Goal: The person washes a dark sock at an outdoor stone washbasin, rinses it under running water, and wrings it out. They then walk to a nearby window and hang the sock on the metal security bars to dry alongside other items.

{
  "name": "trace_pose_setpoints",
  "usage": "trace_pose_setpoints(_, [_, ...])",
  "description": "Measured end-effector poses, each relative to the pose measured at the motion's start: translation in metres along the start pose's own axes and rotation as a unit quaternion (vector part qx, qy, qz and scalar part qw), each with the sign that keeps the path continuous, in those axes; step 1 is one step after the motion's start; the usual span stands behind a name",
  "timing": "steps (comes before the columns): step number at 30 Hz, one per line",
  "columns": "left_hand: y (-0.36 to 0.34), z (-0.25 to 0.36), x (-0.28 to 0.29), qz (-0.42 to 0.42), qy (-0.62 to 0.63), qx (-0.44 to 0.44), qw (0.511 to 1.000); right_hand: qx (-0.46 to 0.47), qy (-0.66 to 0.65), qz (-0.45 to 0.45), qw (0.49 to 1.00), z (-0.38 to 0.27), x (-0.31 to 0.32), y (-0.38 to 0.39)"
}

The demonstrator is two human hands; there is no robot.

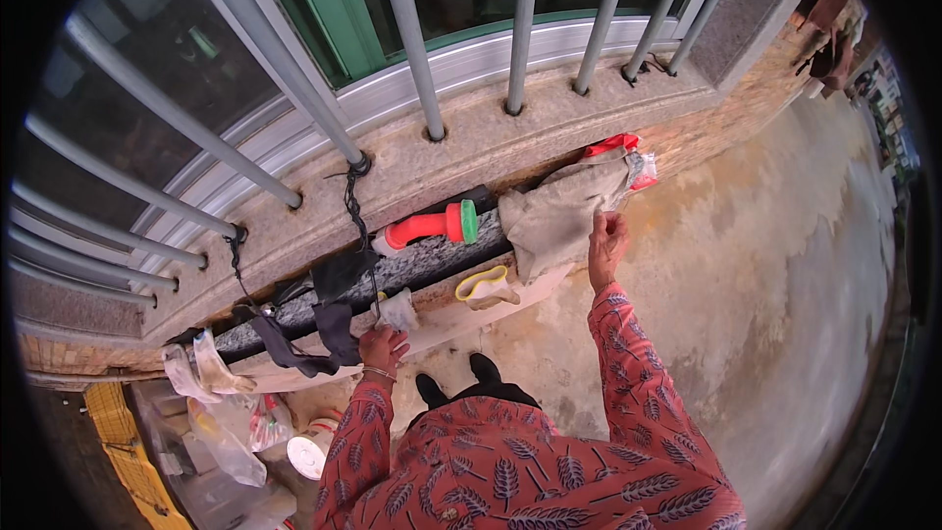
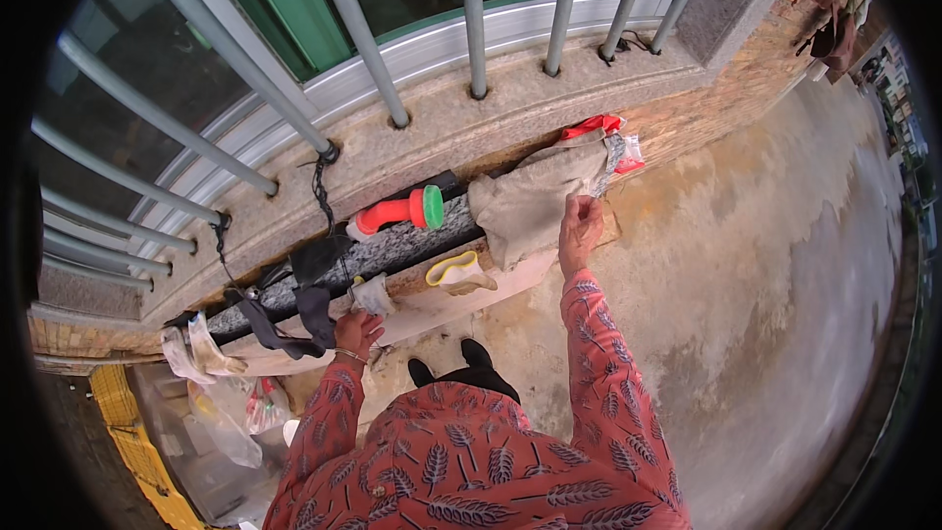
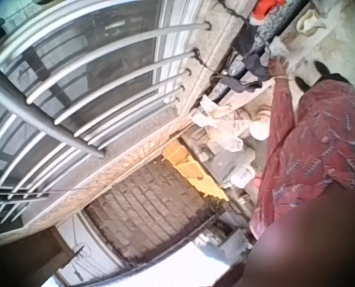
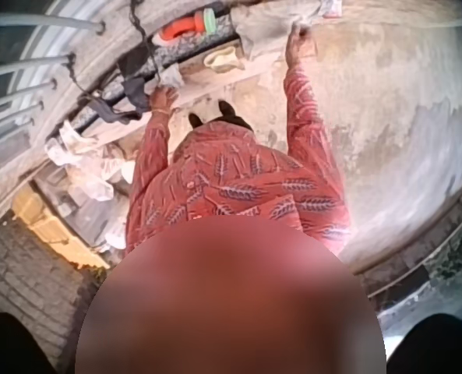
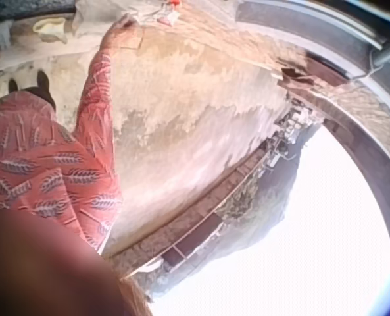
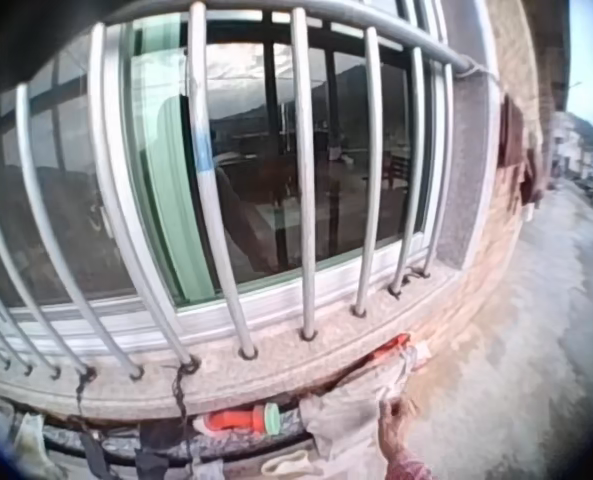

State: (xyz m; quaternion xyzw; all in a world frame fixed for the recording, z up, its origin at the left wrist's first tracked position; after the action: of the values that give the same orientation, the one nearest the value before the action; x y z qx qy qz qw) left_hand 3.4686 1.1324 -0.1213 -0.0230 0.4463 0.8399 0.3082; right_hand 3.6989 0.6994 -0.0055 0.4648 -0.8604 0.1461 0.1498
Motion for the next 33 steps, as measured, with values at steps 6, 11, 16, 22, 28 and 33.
trace_pose_setpoints(6, [-0.003, 0.000, 0.000, 0.000, -0.068, 0.005, 0.998, 0.194, 0.226, -0.336, 0.893, -0.035, -0.059, 0.132])
trace_pose_setpoints(11, [0.013, 0.012, -0.001, 0.057, -0.129, -0.031, 0.990, 0.250, 0.248, -0.286, 0.891, -0.048, -0.076, 0.135])
trace_pose_setpoints(16, [0.007, 0.020, 0.008, 0.035, -0.170, -0.057, 0.983, 0.263, 0.221, -0.274, 0.898, -0.044, -0.078, 0.134])
trace_pose_setpoints(22, [0.010, 0.032, 0.003, 0.008, -0.278, -0.174, 0.944, 0.366, 0.071, -0.254, 0.893, -0.085, -0.077, 0.144])
trace_pose_setpoints(28, [-0.007, 0.024, 0.029, 0.012, -0.396, -0.287, 0.872, 0.246, 0.206, -0.244, 0.915, -0.063, -0.105, 0.121])
trace_pose_setpoints(33, [0.036, 0.024, 0.006, -0.054, -0.252, -0.244, 0.935, 0.297, 0.277, -0.253, 0.878, -0.076, -0.109, 0.125])
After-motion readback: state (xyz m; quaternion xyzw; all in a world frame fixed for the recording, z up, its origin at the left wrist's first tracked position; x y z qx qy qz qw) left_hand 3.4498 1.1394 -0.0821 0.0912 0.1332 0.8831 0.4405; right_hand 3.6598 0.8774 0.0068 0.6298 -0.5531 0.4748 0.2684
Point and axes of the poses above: each hand's wrist, its own y-axis away from the middle knuckle, its own x-axis out of the back of the hand, z = x × y, the point moved 8 cm from there along -y, towards the middle knuckle, and after that the axes turned 12 degrees about y, right-handed, at the moved point
